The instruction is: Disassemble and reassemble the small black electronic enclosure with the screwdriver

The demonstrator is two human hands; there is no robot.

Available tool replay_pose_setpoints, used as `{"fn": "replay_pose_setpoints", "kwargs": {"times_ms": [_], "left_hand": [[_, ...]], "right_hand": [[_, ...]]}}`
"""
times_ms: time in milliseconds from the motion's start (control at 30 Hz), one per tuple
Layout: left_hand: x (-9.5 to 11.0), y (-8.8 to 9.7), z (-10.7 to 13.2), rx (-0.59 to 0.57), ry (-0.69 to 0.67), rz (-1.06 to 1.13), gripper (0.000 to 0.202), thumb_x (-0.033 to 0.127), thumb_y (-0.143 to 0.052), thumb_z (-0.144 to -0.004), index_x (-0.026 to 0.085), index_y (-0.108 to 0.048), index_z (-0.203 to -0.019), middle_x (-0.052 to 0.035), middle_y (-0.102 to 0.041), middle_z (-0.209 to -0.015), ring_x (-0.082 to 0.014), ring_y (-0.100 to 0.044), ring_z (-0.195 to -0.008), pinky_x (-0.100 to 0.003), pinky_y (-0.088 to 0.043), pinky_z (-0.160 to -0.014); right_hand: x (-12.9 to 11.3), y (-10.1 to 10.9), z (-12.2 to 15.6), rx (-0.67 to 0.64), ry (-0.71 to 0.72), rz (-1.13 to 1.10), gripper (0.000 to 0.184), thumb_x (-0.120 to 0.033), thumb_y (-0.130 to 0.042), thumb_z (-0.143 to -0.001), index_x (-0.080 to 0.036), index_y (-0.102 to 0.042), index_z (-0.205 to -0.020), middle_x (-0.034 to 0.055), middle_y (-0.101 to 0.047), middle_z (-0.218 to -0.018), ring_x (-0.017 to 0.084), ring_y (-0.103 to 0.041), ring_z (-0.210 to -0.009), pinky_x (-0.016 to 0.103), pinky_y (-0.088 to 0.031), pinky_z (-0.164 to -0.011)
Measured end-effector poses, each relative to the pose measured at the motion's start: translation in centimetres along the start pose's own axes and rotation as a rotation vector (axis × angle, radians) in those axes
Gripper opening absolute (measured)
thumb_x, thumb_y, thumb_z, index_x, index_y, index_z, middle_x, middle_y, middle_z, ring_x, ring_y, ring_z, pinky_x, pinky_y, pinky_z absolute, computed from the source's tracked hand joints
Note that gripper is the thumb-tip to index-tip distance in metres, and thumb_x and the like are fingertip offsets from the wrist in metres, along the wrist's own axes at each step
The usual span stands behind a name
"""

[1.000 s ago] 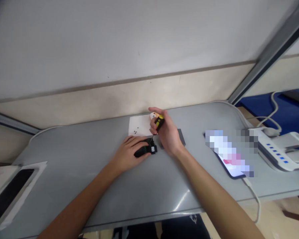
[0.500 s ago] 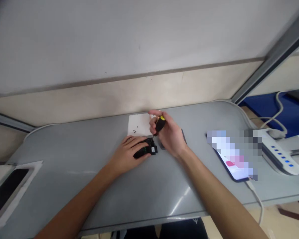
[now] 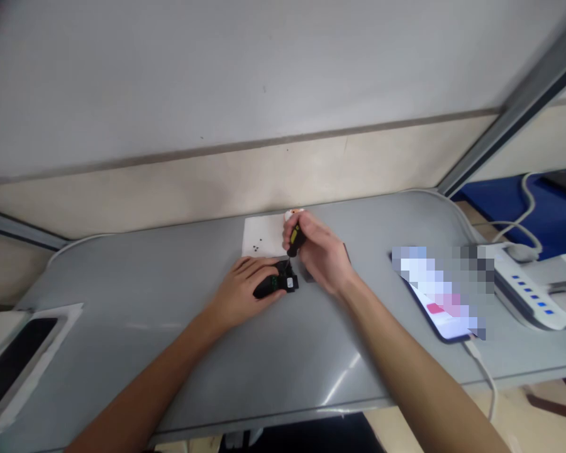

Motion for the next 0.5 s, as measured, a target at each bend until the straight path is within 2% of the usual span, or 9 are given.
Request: {"fn": "replay_pose_setpoints", "kwargs": {"times_ms": [33,100,167,233,333,400,467,500], "left_hand": [[-0.02,0.0,0.01,0.0,-0.008,0.003,0.022,0.04,-0.07,-0.096,0.025,-0.071,-0.111,-0.0053,-0.073,-0.128,-0.0242,-0.068,-0.115,-0.045,-0.048,-0.106],[-0.1,-0.02,0.06,0.003,-0.023,0.005,0.022,0.041,-0.068,-0.098,0.026,-0.073,-0.112,-0.0056,-0.073,-0.129,-0.0238,-0.068,-0.115,-0.044,-0.048,-0.106],[-0.19,-0.05,0.13,0.005,-0.026,0.001,0.022,0.042,-0.067,-0.098,0.026,-0.074,-0.112,-0.0057,-0.072,-0.13,-0.0237,-0.069,-0.115,-0.045,-0.048,-0.106],[-0.23,-0.08,0.18,0.004,-0.022,-0.002,0.023,0.042,-0.068,-0.098,0.027,-0.074,-0.112,-0.0058,-0.072,-0.13,-0.0239,-0.069,-0.115,-0.045,-0.048,-0.107],[-0.15,-0.04,0.15,0.006,-0.02,-0.009,0.023,0.042,-0.067,-0.098,0.026,-0.074,-0.113,-0.0059,-0.073,-0.13,-0.0241,-0.069,-0.116,-0.046,-0.047,-0.109],[-0.05,0.0,0.08,0.003,-0.022,-0.022,0.022,0.041,-0.067,-0.099,0.026,-0.074,-0.113,-0.0055,-0.073,-0.131,-0.0241,-0.069,-0.117,-0.046,-0.046,-0.109],[0.01,0.01,0.02,0.0,-0.024,-0.028,0.022,0.041,-0.066,-0.099,0.026,-0.073,-0.113,-0.0052,-0.073,-0.132,-0.0241,-0.07,-0.116,-0.046,-0.047,-0.107],[0.01,0.01,0.01,0.001,-0.023,-0.025,0.022,0.041,-0.067,-0.099,0.025,-0.073,-0.113,-0.0052,-0.073,-0.131,-0.024,-0.07,-0.115,-0.045,-0.048,-0.106]], "right_hand": [[0.05,0.12,0.03,0.014,0.023,-0.006,0.03,-0.044,-0.08,-0.085,-0.023,-0.059,-0.081,0.0017,-0.059,-0.087,0.015,-0.057,-0.079,0.031,-0.049,-0.073],[0.34,0.36,0.05,0.058,0.061,0.003,0.037,-0.039,-0.084,-0.083,-0.024,-0.051,-0.077,-0.0028,-0.055,-0.076,0.013,-0.054,-0.069,0.029,-0.047,-0.068],[0.63,0.52,0.01,0.086,0.093,0.067,0.038,-0.044,-0.081,-0.086,-0.026,-0.048,-0.08,-0.0074,-0.042,-0.061,0.011,-0.043,-0.054,0.027,-0.042,-0.059],[0.7,0.53,-0.05,0.078,0.111,0.13,0.035,-0.058,-0.071,-0.09,-0.027,-0.054,-0.086,-0.0079,-0.037,-0.058,0.011,-0.037,-0.051,0.028,-0.04,-0.056],[0.54,0.42,-0.08,0.028,0.062,0.115,0.044,-0.07,-0.057,-0.093,-0.028,-0.065,-0.101,-0.0023,-0.048,-0.068,0.015,-0.048,-0.061,0.033,-0.047,-0.064],[0.42,0.38,-0.01,0.0,0.043,0.089,0.038,-0.064,-0.066,-0.09,-0.026,-0.068,-0.096,0.0018,-0.058,-0.082,0.017,-0.057,-0.074,0.034,-0.05,-0.072],[0.41,0.44,0.09,0.007,0.065,0.064,0.034,-0.054,-0.079,-0.084,-0.025,-0.061,-0.083,0.0025,-0.064,-0.094,0.017,-0.061,-0.082,0.034,-0.05,-0.076],[0.47,0.48,0.12,0.024,0.073,0.052,0.036,-0.049,-0.083,-0.082,-0.025,-0.056,-0.08,0.0014,-0.065,-0.093,0.017,-0.061,-0.081,0.033,-0.049,-0.074]]}}
Point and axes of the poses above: each hand's wrist, its own z-axis away from the middle knuckle, its own y-axis out of the back of the hand, x = y × z, the point moved 2 cm from there along -z, towards the middle knuckle
